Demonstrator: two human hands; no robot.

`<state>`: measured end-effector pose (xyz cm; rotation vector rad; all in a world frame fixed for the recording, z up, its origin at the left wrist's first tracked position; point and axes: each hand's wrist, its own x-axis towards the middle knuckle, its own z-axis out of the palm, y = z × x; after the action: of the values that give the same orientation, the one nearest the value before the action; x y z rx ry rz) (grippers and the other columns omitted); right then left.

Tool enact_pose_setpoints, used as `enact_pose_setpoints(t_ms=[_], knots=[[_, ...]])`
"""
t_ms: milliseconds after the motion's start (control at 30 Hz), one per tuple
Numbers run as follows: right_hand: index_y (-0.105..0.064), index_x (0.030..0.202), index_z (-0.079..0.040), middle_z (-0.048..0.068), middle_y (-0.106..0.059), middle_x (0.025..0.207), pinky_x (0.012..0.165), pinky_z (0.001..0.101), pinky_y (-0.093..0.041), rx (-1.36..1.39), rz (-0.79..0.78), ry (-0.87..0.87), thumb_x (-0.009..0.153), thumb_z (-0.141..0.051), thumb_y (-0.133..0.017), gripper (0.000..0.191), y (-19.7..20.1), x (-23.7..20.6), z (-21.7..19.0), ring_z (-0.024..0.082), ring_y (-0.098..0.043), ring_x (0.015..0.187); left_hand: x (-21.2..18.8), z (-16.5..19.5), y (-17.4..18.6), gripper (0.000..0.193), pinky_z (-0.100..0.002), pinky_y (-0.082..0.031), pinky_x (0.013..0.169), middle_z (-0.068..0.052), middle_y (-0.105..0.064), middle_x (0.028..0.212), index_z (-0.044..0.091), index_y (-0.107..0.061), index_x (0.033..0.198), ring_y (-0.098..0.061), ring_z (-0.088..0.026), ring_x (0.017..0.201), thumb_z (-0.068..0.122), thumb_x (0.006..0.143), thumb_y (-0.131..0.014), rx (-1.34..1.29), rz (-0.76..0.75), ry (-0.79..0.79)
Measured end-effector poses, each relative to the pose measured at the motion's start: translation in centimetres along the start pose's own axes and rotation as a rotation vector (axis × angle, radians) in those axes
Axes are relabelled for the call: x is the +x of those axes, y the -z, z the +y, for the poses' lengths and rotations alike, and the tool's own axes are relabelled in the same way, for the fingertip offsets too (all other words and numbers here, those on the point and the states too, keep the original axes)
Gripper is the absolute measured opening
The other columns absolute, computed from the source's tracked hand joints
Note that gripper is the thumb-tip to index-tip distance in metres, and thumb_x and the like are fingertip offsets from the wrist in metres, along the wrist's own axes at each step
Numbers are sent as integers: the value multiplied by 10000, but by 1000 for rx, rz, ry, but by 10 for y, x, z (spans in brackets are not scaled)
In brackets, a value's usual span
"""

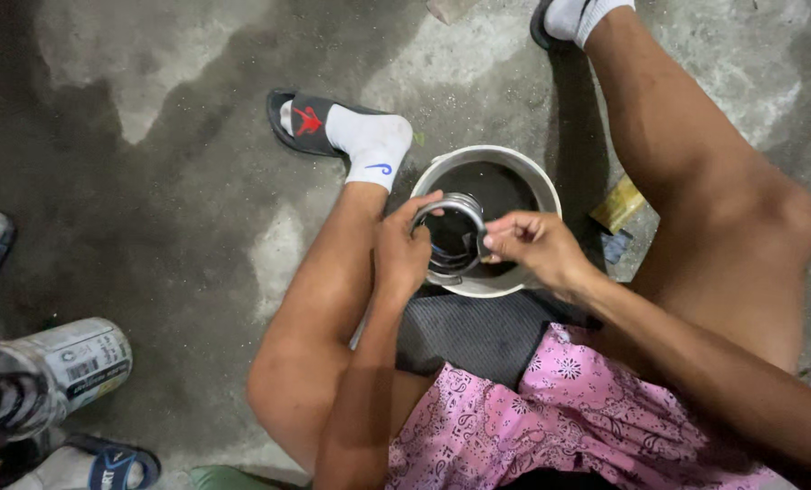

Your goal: The person sits on the workshop floor with a bucket of dark liquid between their legs and scrubs metal rings by hand, working them one at a time in the liquid. Cleaned rings are set aside in a nearby container as the person continues through the batch.

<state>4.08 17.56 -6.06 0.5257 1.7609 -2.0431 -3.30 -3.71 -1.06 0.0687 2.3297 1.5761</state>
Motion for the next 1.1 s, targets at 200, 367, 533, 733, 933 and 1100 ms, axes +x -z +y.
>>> enact_pose_setpoints(t_ms=[200, 367, 533, 733, 933, 1100], knots=[[-753, 1112, 4, 48, -754, 898, 753, 260, -594, 62, 33, 25, 935, -60, -718, 191, 1, 4, 3, 100, -687, 792, 1, -12, -4, 572, -291, -503, 1017, -155, -774, 1176, 26, -708, 1276, -718, -205, 1137, -167, 797, -462, 14, -35, -113], [-755, 1097, 13, 41, -772, 968, 766, 255, -601, 72, -23, 13, 942, -57, -706, 177, 13, 18, -6, 81, -695, 819, -3, -14, -8, 543, -302, -542, 1002, -156, -782, 1168, 17, -715, 1223, -757, -226, 1125, -161, 780, -457, 42, -53, -136], [-741, 1104, 9, 62, -760, 922, 744, 255, -590, 131, 46, 1, 961, -67, -696, 168, -9, -5, 12, 97, -703, 789, -3, -6, -6, 559, -344, -546, 847, -148, -782, 1093, 74, -698, 1274, -758, -276, 944, -136, 811, -464, 119, 47, 37], [-747, 1094, 7, 59, -764, 899, 737, 259, -595, 129, 71, 23, 946, -71, -702, 173, -3, 4, 12, 103, -709, 783, -2, 4, -3, 579, -352, -542, 904, -154, -777, 1094, 93, -702, 1277, -753, -305, 997, -129, 799, -461, 135, 10, -34], [-757, 1110, 8, 44, -753, 917, 734, 237, -555, 97, 44, 98, 970, -69, -713, 166, 5, 12, 2, 66, -654, 795, -6, 0, -8, 573, -356, -520, 1054, -207, -744, 1226, 52, -713, 1222, -701, -323, 1213, -166, 759, -456, 97, -98, -277], [-725, 1146, 7, 31, -747, 972, 779, 235, -560, 140, 75, 166, 982, -61, -689, 181, 1, 7, 4, 56, -663, 852, -10, -1, -20, 499, -353, -547, 1050, -189, -747, 1218, 22, -679, 1181, -704, -304, 1237, -173, 780, -454, 29, -50, -165]])
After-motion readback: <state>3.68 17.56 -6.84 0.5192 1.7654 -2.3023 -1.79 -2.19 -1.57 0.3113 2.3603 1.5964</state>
